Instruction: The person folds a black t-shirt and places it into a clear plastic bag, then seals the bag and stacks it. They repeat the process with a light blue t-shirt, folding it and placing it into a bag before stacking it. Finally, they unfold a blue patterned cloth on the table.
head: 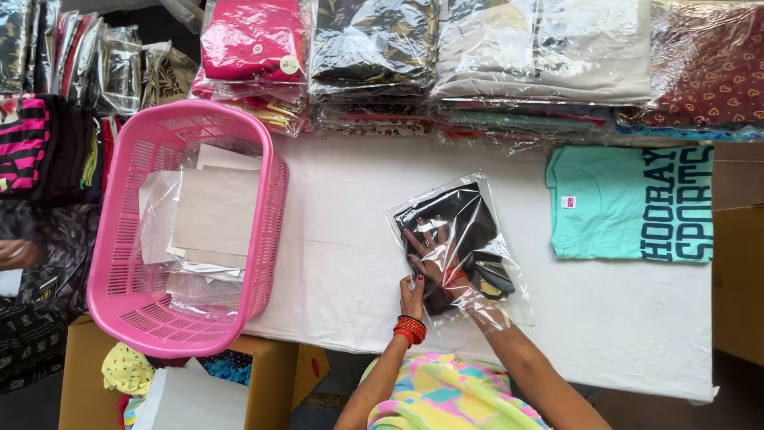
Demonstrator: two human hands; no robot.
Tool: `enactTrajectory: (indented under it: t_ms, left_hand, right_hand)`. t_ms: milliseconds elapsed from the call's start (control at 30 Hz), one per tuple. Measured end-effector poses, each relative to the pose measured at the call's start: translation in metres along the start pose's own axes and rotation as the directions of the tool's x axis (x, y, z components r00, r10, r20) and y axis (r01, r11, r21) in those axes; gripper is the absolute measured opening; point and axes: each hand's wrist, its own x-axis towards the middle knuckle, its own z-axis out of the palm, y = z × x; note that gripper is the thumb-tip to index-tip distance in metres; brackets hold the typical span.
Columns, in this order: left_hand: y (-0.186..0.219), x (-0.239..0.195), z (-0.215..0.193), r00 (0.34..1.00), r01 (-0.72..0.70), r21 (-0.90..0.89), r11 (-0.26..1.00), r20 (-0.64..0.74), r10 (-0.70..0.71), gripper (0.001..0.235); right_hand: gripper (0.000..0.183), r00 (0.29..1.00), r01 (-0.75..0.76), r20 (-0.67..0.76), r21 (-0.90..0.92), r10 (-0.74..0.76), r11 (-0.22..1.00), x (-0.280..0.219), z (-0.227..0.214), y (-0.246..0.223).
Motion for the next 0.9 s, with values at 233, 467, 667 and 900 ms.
enactTrajectory:
  t_ms: [233, 467, 667, 900]
  left_hand:
    - [0.042, -0.016, 0.008, 0.988, 0.052, -0.300, 0.952, 0.152, -0.006, 0.068]
    - [-0.016, 0.012, 0.010, 0.999, -0.030, -0.018, 0.999, 0.025, 0.030, 0.033]
    - [-0.048, 0.026, 0.018, 0.979, -0.204, -0.096, 0.974, -0.048, 0.200, 0.019]
    - [0.026, -0.012, 0.000, 0.929, 0.366, -0.220, 0.904, 0.142, -0.342, 0.031]
  right_hand:
    - [0.070, 0.987, 0.050, -0.133, -0.270, -0.089, 0.961, -0.028, 0.059, 0.047]
    - [0.069, 0.987, -0.057, -0.147, 0.017, 0.059, 0.998, -0.100, 0.037, 0.114]
    - [0.064, 0.964, -0.050, -0.262, -0.036, 0.039, 0.998, -0.109, 0.019, 0.123]
    - [0.077, 0.930, -0.194, 0.261, -0.250, 0.259, 0.949, -0.098, -0.034, 0.053]
